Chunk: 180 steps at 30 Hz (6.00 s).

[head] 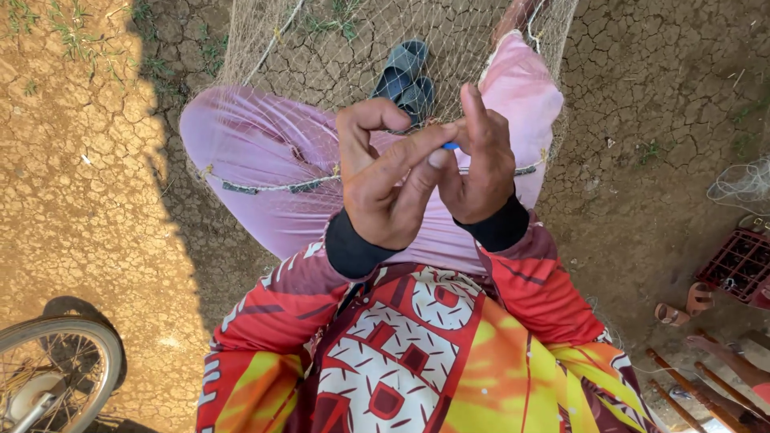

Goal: Repairing a fishing net using scissors and a netting needle while sitting on the ground.

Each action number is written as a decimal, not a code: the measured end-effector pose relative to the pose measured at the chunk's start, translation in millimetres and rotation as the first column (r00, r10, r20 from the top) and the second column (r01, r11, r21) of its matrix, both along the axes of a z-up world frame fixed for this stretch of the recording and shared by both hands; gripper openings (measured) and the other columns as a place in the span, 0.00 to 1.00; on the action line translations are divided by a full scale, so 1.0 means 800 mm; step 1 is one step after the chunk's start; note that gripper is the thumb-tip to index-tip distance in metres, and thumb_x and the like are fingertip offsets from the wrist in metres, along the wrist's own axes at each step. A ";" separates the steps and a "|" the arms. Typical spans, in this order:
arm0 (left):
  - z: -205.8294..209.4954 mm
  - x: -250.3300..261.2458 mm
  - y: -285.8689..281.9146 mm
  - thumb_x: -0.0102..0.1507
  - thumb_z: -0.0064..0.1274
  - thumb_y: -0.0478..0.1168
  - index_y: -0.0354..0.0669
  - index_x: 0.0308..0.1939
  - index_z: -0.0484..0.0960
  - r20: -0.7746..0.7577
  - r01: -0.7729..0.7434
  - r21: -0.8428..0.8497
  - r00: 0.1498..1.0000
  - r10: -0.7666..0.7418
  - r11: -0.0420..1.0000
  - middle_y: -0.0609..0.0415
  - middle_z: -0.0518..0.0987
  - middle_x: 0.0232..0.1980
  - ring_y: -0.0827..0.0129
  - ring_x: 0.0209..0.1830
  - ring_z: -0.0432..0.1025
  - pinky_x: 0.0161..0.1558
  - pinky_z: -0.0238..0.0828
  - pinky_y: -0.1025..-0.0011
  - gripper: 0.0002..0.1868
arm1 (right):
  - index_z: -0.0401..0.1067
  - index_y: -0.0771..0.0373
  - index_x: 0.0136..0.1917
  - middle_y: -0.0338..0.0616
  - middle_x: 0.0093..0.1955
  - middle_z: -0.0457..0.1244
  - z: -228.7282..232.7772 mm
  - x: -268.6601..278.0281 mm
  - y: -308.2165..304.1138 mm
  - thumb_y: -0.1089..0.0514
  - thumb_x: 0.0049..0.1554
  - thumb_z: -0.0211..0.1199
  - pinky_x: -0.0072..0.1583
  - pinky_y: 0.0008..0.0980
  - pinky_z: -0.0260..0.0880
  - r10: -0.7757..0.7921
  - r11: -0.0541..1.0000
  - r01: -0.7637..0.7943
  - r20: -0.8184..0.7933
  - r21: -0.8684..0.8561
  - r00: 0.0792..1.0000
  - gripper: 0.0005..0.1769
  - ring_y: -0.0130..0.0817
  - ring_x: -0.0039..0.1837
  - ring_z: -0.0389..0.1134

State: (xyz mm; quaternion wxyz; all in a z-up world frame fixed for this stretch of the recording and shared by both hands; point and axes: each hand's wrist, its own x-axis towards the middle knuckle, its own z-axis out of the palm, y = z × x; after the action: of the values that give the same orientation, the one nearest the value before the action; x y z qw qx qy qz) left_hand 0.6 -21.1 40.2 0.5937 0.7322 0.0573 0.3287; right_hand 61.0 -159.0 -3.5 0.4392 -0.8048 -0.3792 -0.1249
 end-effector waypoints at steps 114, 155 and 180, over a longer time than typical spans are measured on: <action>-0.024 -0.033 0.007 0.70 0.49 0.38 0.41 0.58 0.78 -0.141 0.246 0.092 0.963 -0.232 0.965 0.48 0.74 0.42 0.48 0.40 0.73 0.46 0.70 0.57 0.13 | 0.73 0.70 0.39 0.46 0.28 0.65 0.021 -0.036 -0.017 0.56 0.64 0.55 0.39 0.18 0.51 0.107 0.893 0.303 -0.811 0.333 0.575 0.17 0.15 0.36 0.51; -0.011 -0.145 0.002 0.70 0.48 0.36 0.36 0.56 0.82 -0.544 0.506 -0.080 0.700 -0.463 0.859 0.47 0.75 0.31 0.48 0.26 0.76 0.28 0.74 0.62 0.14 | 0.75 0.66 0.46 0.58 0.54 0.70 0.036 -0.075 -0.043 0.68 0.62 0.53 0.53 0.45 0.76 0.167 0.967 0.005 -0.645 0.256 0.746 0.09 0.52 0.53 0.73; 0.068 -0.071 0.028 0.71 0.44 0.41 0.36 0.49 0.83 -0.406 0.716 0.143 0.673 -0.619 0.684 0.44 0.76 0.32 0.47 0.24 0.75 0.27 0.74 0.58 0.14 | 0.61 0.66 0.69 0.57 0.50 0.73 -0.033 -0.053 -0.016 0.69 0.54 0.73 0.49 0.47 0.72 0.162 0.890 -0.136 -0.024 0.435 0.987 0.34 0.46 0.46 0.70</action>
State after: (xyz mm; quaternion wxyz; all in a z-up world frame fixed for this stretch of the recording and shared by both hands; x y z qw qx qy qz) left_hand -56.0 1.7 94.4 0.5405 0.8233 -0.1695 -0.0349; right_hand 18.3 -172.1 -30.0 0.6258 -0.6594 -0.3894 -0.1479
